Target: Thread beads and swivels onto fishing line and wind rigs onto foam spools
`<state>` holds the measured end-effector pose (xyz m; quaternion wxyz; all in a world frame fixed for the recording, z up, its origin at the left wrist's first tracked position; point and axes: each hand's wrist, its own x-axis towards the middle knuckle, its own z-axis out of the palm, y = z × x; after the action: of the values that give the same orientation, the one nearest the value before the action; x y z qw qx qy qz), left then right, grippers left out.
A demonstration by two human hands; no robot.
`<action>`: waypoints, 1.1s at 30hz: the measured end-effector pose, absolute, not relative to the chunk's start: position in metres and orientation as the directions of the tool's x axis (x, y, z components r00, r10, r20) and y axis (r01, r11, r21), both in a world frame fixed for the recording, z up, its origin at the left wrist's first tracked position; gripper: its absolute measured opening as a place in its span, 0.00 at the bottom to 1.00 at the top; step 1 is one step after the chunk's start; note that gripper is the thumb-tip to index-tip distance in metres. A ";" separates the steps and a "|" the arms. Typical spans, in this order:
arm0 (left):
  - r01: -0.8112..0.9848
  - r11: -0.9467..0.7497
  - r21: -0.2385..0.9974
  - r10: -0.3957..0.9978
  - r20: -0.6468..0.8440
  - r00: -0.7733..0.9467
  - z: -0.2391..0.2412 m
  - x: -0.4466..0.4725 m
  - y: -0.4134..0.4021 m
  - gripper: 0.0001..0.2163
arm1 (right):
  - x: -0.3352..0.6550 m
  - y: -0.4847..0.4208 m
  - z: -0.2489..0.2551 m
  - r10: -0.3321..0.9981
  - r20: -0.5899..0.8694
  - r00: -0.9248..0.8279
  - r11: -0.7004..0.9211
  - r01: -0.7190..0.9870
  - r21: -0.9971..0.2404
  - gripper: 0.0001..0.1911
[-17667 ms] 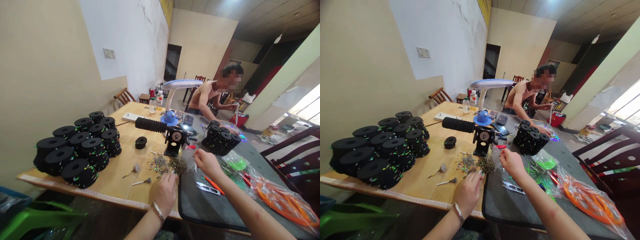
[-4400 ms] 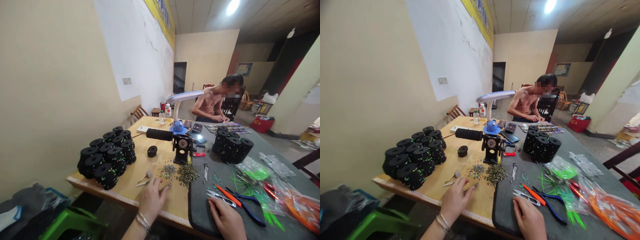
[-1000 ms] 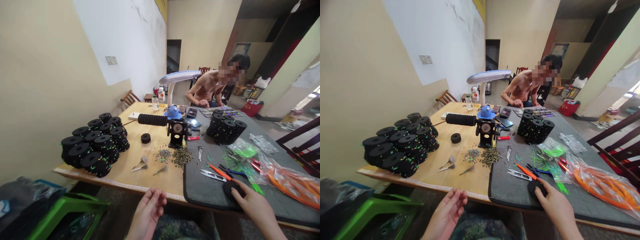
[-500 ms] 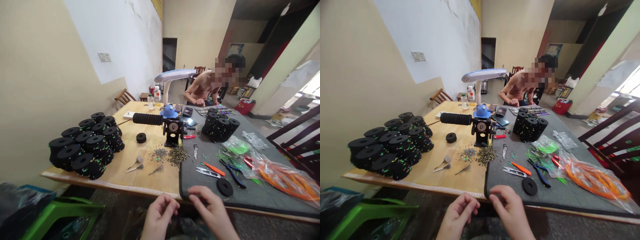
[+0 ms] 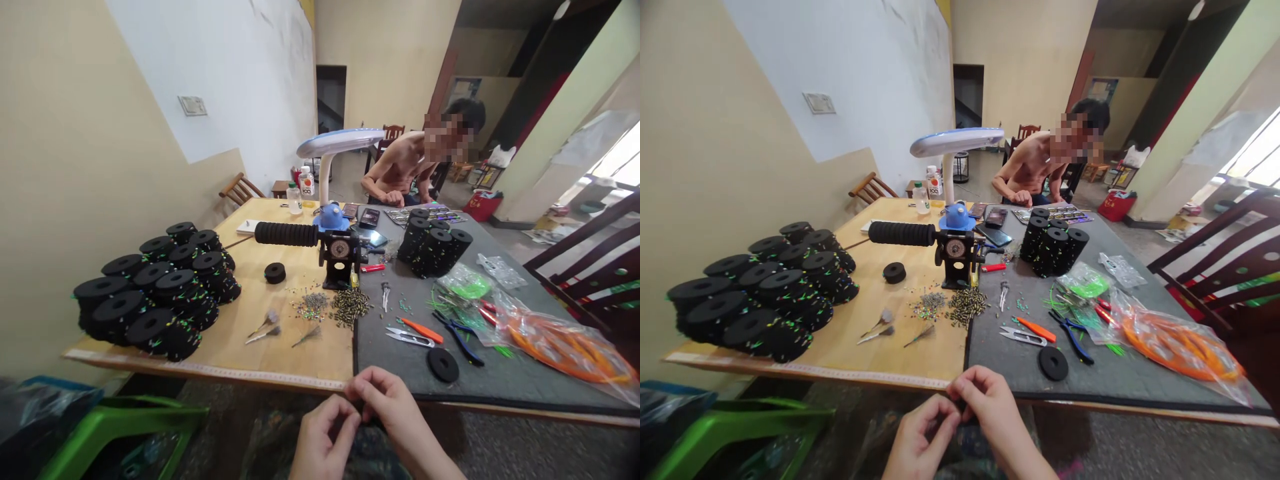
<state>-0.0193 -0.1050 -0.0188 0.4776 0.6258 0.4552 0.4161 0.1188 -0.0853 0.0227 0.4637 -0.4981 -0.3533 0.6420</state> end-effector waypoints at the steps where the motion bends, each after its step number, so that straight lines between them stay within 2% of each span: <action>1: 0.184 -0.141 0.973 0.965 0.094 0.245 -0.018 -0.019 -0.105 0.14 | 0.119 -0.085 0.024 0.944 -0.322 -0.078 -0.331 -0.274 -0.903 0.20; 5: 0.194 -0.175 0.965 0.953 0.117 0.281 -0.010 -0.021 -0.104 0.12 | 0.119 -0.085 0.026 0.930 -0.353 -0.102 -0.366 -0.349 -0.863 0.20; 8: 0.183 -0.181 0.966 0.940 0.116 0.321 0.001 -0.027 -0.100 0.08 | 0.120 -0.084 0.025 0.926 -0.354 -0.130 -0.377 -0.308 -0.874 0.22; 10: 0.169 -0.133 0.977 0.950 0.078 0.301 0.010 -0.032 -0.096 0.06 | 0.120 -0.083 0.024 0.936 -0.334 -0.112 -0.351 -0.201 -0.915 0.24; 13: 0.139 -0.003 0.990 0.975 -0.028 0.220 0.019 -0.037 -0.088 0.11 | 0.118 -0.086 0.025 0.969 -0.244 -0.052 -0.239 0.082 -0.968 0.21; 16: 0.125 0.037 0.992 0.979 -0.061 0.194 0.020 -0.035 -0.082 0.09 | 0.114 -0.091 0.026 0.993 -0.079 -0.084 -0.044 0.356 -0.933 0.14; 18: 0.111 0.021 0.994 0.983 -0.041 0.182 0.017 -0.032 -0.082 0.08 | 0.112 -0.094 0.025 0.993 -0.012 -0.119 0.043 0.449 -0.893 0.13; 22: 0.115 -0.007 0.993 0.984 -0.014 0.179 0.013 -0.029 -0.082 0.10 | 0.112 -0.095 0.019 0.991 -0.039 -0.125 0.024 0.465 -0.885 0.13; 25: 0.227 -0.061 0.972 0.978 0.013 0.210 0.020 -0.036 -0.074 0.10 | 0.115 -0.095 0.014 0.990 -0.084 -0.115 -0.030 0.406 -0.913 0.12; 27: 0.385 -0.143 0.912 0.979 0.072 0.193 0.026 -0.046 -0.062 0.10 | 0.119 -0.096 0.010 0.990 -0.104 -0.094 -0.062 0.365 -0.929 0.13; 29: 0.578 -0.226 0.784 0.974 0.185 0.131 0.030 -0.055 -0.045 0.07 | 0.122 -0.097 0.006 0.992 -0.115 -0.059 -0.091 0.309 -0.947 0.16; 31: 0.754 -0.227 0.616 0.966 0.242 0.092 0.031 -0.060 -0.028 0.10 | 0.125 -0.099 0.003 0.990 -0.137 -0.030 -0.126 0.237 -0.963 0.18; 33: 0.857 -0.175 0.485 0.975 0.204 0.084 0.030 -0.060 -0.013 0.15 | 0.127 -0.101 0.000 0.984 -0.176 -0.024 -0.170 0.161 -0.972 0.20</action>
<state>-0.0604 -0.0134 0.0300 0.1208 0.7262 0.6306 0.2456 0.1272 -0.1006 0.0000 0.4036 -0.5703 -0.5021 0.5097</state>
